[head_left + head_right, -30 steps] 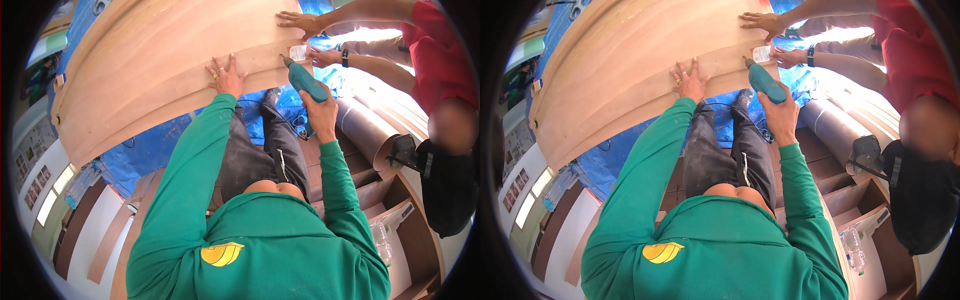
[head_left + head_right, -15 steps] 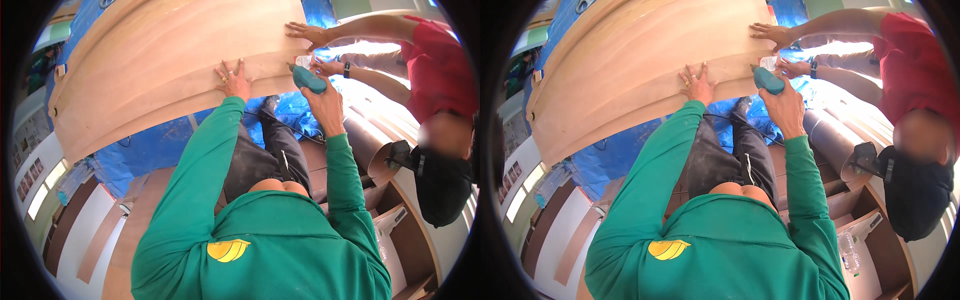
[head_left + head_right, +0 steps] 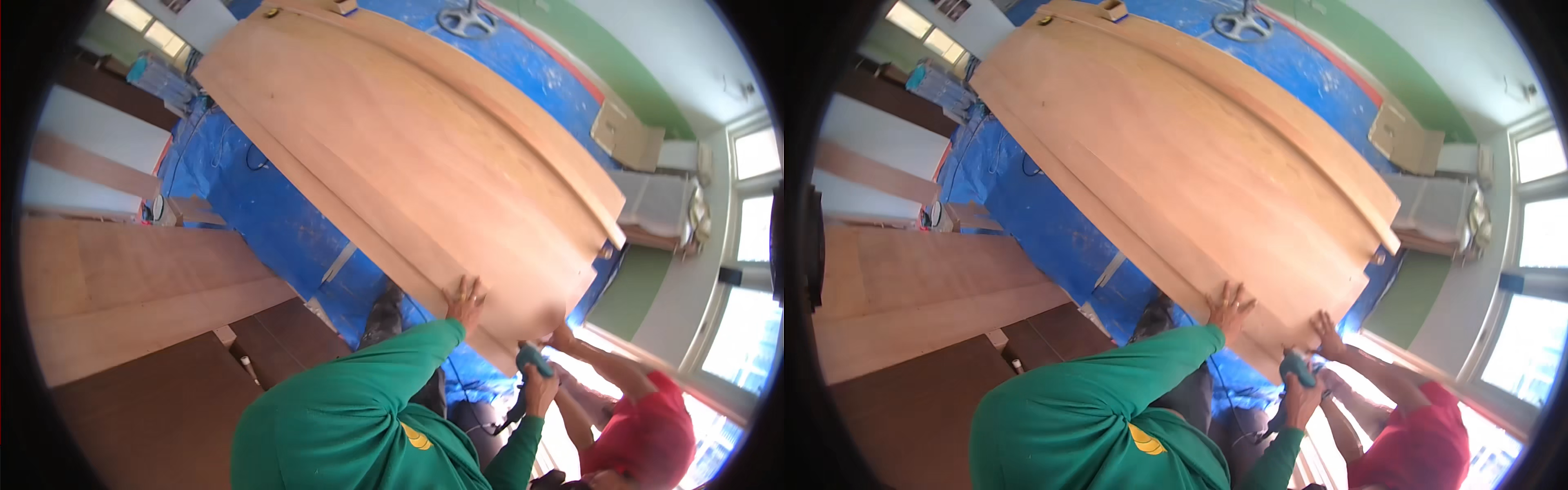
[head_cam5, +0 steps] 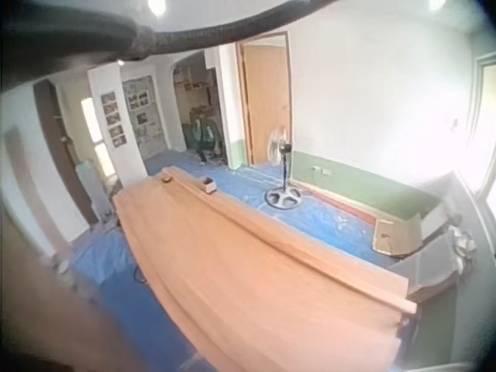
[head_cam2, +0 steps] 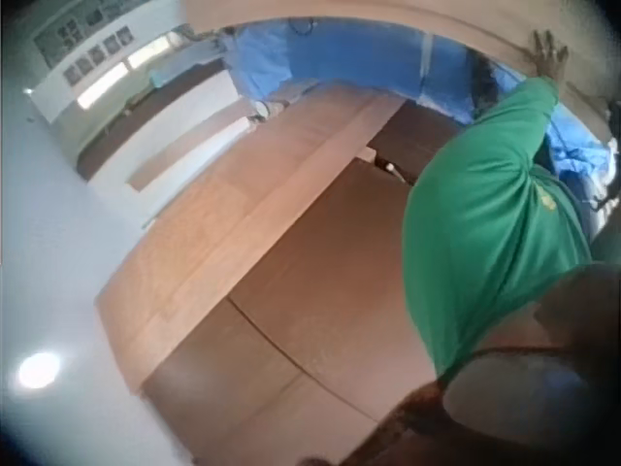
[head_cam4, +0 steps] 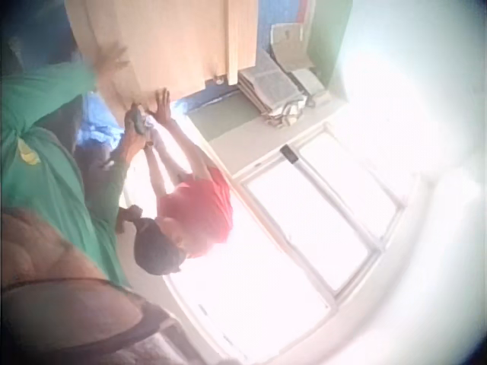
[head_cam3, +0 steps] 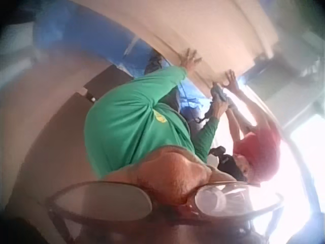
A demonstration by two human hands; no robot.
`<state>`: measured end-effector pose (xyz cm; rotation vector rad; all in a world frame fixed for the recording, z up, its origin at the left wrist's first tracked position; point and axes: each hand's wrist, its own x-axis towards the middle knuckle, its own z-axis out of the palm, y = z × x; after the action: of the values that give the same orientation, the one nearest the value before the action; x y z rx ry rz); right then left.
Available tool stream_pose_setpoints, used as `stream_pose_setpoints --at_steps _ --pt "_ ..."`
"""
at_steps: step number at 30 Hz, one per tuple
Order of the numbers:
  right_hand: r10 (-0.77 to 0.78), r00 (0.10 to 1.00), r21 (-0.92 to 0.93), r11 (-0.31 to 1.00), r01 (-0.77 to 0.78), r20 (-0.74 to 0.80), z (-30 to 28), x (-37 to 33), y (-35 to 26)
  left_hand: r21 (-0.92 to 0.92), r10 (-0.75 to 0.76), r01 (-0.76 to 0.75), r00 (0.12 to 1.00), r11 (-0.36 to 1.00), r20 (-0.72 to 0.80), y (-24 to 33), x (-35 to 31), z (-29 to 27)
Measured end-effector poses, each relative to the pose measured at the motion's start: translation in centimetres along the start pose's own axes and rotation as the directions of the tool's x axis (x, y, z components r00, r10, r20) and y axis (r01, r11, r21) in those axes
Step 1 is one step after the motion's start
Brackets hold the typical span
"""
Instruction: The person measures and marks a large curved wooden panel with a tape measure and pencil. They then use a power drill to drive screws into the panel, securing it to a structure. Finally, they use a circular saw to cut the panel along a marked line.
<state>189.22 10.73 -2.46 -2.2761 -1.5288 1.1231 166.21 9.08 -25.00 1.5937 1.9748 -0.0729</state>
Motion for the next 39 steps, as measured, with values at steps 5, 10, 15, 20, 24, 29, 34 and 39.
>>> stream_pose_setpoints --at_steps 5,10,15,20,24,29,34,39 --pt "-0.037 0.999 0.093 0.995 0.037 -0.003 0.0 0.1 -1.4 -0.054 0.036 -0.023 0.964 0.998 0.262 -0.9 0.9 -3.7" --pt "0.107 0.989 0.152 0.981 -0.122 0.103 -0.3 0.8 -0.1 -0.230 -0.135 0.116 0.988 0.966 -0.070 -6.4 2.5 -8.1" --pt "0.031 0.999 0.087 0.996 -0.034 0.033 0.6 1.1 2.1 -0.081 -0.466 0.466 0.885 0.881 0.019 -15.6 3.9 -12.5" --pt "0.049 0.999 0.053 0.997 -0.049 -0.009 1.5 0.8 1.8 -0.002 -0.399 0.399 0.916 0.917 0.036 -16.7 4.2 -12.4" --pt "-0.178 0.977 -0.056 0.983 0.173 -0.118 1.5 0.5 0.8 -0.058 -0.443 0.446 0.895 0.893 0.062 -15.8 4.8 -12.1" --pt "0.015 1.000 0.058 0.998 -0.014 -0.027 1.0 0.1 0.4 -0.035 -0.467 0.472 0.879 0.881 0.095 -15.4 5.0 -12.3" --pt "0.111 0.994 0.167 0.979 -0.114 0.025 1.2 0.5 0.9 -0.052 -0.459 0.467 0.880 0.883 0.122 -15.5 5.1 -12.4" --pt "0.068 0.998 0.098 0.993 -0.068 0.008 1.2 1.1 1.0 -0.081 -0.462 0.474 0.877 0.877 0.129 -15.6 5.3 -12.0"
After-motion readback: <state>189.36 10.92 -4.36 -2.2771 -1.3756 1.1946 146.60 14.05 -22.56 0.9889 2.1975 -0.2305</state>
